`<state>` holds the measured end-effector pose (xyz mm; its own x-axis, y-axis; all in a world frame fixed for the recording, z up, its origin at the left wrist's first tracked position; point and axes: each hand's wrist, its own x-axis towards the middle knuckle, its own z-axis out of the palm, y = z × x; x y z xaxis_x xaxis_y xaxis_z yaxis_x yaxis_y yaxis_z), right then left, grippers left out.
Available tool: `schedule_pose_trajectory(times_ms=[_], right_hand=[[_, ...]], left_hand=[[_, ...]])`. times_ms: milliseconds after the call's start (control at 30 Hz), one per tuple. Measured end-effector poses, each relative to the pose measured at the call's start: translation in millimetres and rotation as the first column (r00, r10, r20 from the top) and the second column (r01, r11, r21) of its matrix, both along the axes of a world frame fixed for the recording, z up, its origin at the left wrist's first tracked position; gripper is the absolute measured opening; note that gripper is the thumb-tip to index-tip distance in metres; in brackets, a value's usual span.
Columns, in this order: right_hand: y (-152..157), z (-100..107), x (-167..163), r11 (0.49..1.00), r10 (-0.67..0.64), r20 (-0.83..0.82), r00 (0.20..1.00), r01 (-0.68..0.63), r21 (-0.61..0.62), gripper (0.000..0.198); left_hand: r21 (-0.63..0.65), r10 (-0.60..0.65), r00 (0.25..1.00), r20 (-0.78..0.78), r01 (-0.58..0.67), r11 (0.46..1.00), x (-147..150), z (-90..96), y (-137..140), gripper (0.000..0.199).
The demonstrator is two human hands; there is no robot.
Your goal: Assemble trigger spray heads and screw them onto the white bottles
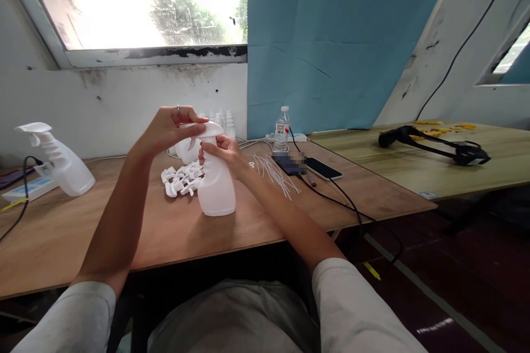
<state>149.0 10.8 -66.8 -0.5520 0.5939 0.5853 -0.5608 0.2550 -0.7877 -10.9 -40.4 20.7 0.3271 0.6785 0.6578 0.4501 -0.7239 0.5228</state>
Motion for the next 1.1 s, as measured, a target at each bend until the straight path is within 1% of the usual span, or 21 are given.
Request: schedule_pose_trajectory(times_ms=[133,167,300,367,400,533,567,633,700,800,900,1000,1067,1100], right_hand=[[0.0,-0.3,1.8,0.997,0.048,0.009,0.999,-0.048,-0.055,0.038],[-0.4,0.2,1.3,0.997,0.044,0.011,0.999,-0.043,-0.058,0.037],[-3.3,3.3,-3.4,0.997,-0.074,0.019,0.997,0.073,0.016,0.030],[-4.4,4.6,-4.5,0.994,-0.099,0.016,0.995,0.098,0.038,0.031],[-4.6,4.9,-4.1,0.996,-0.082,0.007,0.997,0.081,0.034,0.032],[-3.4,3.3,1.5,0.998,0.066,0.004,0.998,-0.066,-0.022,0.038],[-2.8,2.2,2.6,0.997,0.073,0.010,0.997,-0.073,-0.030,0.038],[-1.5,-0.2,2.7,0.999,0.043,0.021,0.999,-0.042,-0.026,0.039],[-0.4,-2.4,0.9,1.000,0.007,0.013,1.000,-0.007,-0.007,0.040],[0.9,-3.6,-2.1,1.000,-0.010,0.004,1.000,0.010,0.024,0.040],[2.8,-1.4,-1.1,0.999,0.032,0.020,0.999,-0.033,0.016,0.037],[4.7,4.1,3.5,0.991,0.130,0.064,0.989,-0.128,-0.034,0.037],[5.1,8.6,6.9,0.986,0.166,0.125,0.978,-0.162,-0.042,0.037],[5.0,10.8,8.2,0.985,0.173,0.166,0.971,-0.169,-0.036,0.036]], left_hand=[[-0.002,-0.011,1.000,-0.005,0.011,1.000,0.1,-0.2,-0.6,0.024],[-0.006,-0.011,1.000,0.000,0.011,1.000,0.4,-0.2,-0.6,0.024],[-0.022,-0.017,1.000,0.015,0.017,1.000,1.6,0.2,-0.5,0.025],[-0.034,-0.016,1.000,0.018,0.017,0.999,1.6,0.5,-0.7,0.027],[-0.040,-0.016,1.000,0.019,0.017,0.999,1.4,0.6,-0.8,0.028],[-0.058,-0.024,1.000,0.018,0.025,0.998,0.0,1.0,-0.7,0.029],[-0.061,-0.027,0.999,0.021,0.029,0.998,-0.3,0.9,-0.4,0.029],[-0.070,-0.032,0.999,0.032,0.034,0.997,-0.9,0.5,0.2,0.029],[-0.081,-0.030,0.999,0.042,0.034,0.996,-0.9,0.1,0.4,0.028],[-0.089,-0.028,0.999,0.042,0.032,0.996,-0.5,0.1,-0.5,0.028],[-0.079,-0.020,0.999,0.043,0.023,0.997,-0.5,0.7,-0.5,0.029],[-0.076,-0.053,0.995,0.084,0.059,0.995,-0.5,-2.0,3.8,0.031],[-0.087,-0.108,0.984,0.141,0.121,0.989,-0.3,-10.0,9.7,0.035],[-0.084,-0.129,0.973,0.190,0.147,0.986,-0.5,-16.9,13.4,0.038]])
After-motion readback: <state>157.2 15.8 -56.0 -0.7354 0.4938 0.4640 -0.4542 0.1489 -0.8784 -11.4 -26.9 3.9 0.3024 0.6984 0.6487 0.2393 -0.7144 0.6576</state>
